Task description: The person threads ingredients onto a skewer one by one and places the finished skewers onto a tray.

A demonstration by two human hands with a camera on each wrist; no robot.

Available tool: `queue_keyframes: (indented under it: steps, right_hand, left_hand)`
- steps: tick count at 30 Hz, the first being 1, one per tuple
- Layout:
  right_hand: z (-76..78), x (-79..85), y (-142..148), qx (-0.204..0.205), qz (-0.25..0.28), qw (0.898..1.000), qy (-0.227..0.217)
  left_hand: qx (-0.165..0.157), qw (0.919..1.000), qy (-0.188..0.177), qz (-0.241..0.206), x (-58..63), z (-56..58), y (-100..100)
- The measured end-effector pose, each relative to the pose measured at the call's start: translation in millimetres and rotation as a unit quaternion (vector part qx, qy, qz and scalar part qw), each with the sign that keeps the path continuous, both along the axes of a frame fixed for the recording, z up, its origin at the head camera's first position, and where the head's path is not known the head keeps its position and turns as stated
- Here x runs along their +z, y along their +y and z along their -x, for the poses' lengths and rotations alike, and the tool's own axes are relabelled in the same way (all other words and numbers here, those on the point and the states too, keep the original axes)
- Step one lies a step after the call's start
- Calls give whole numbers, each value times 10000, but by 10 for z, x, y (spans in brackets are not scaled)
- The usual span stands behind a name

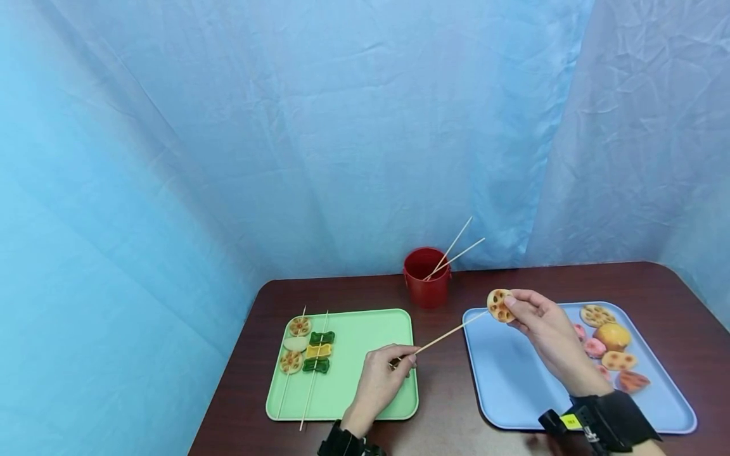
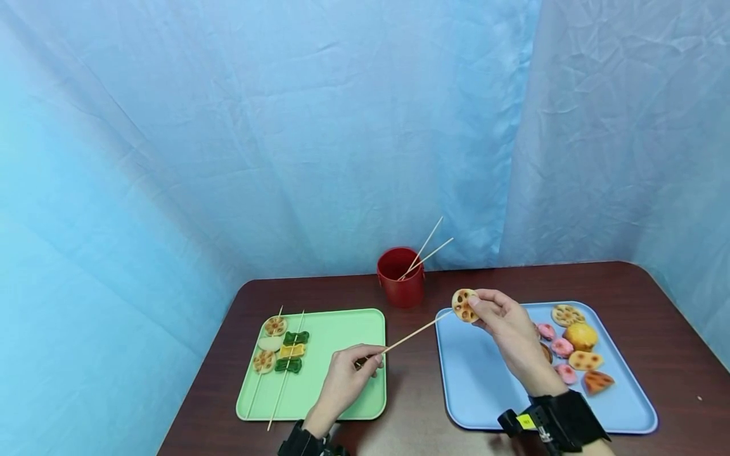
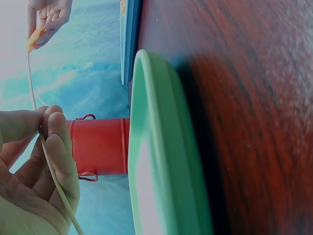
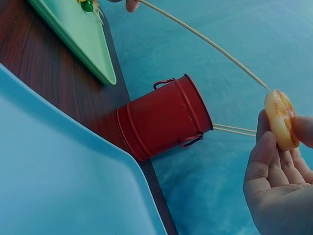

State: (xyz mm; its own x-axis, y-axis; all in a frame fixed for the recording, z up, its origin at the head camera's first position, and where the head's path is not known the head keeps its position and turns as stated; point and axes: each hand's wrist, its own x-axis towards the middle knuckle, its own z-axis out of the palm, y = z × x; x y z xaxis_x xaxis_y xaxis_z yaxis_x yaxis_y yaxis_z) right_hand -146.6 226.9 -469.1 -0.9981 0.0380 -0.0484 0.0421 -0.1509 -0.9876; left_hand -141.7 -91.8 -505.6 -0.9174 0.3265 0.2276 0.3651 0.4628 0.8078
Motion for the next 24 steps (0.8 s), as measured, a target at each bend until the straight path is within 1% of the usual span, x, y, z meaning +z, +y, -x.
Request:
queue_keyframes:
  steps: [4,8,13,18,21,24]
  right_hand:
    - [-3,-2,-23,-143,-385,9992,30]
    - [-6,2,-38,-285,-920,9953,58]
    - [-9,15,-37,-353,-1316,9907,18]
    - [-9,26,-36,-381,-1497,9880,-53]
    - [-8,29,-37,-375,-1477,9883,-79]
    - [-14,21,-30,-291,-1305,9910,-52]
  left_hand:
    - [5,10000,6,-4,-3,0,2]
    - [31,10000,-39,-10,-7,-5,6]
    - [33,10000,-51,-9,-6,-11,6]
    - [28,10000,-55,-6,-16,-5,2]
    - [26,10000,-58,-17,-25,-2,1]
    - [34,9999,-94,-20,-25,-7,1]
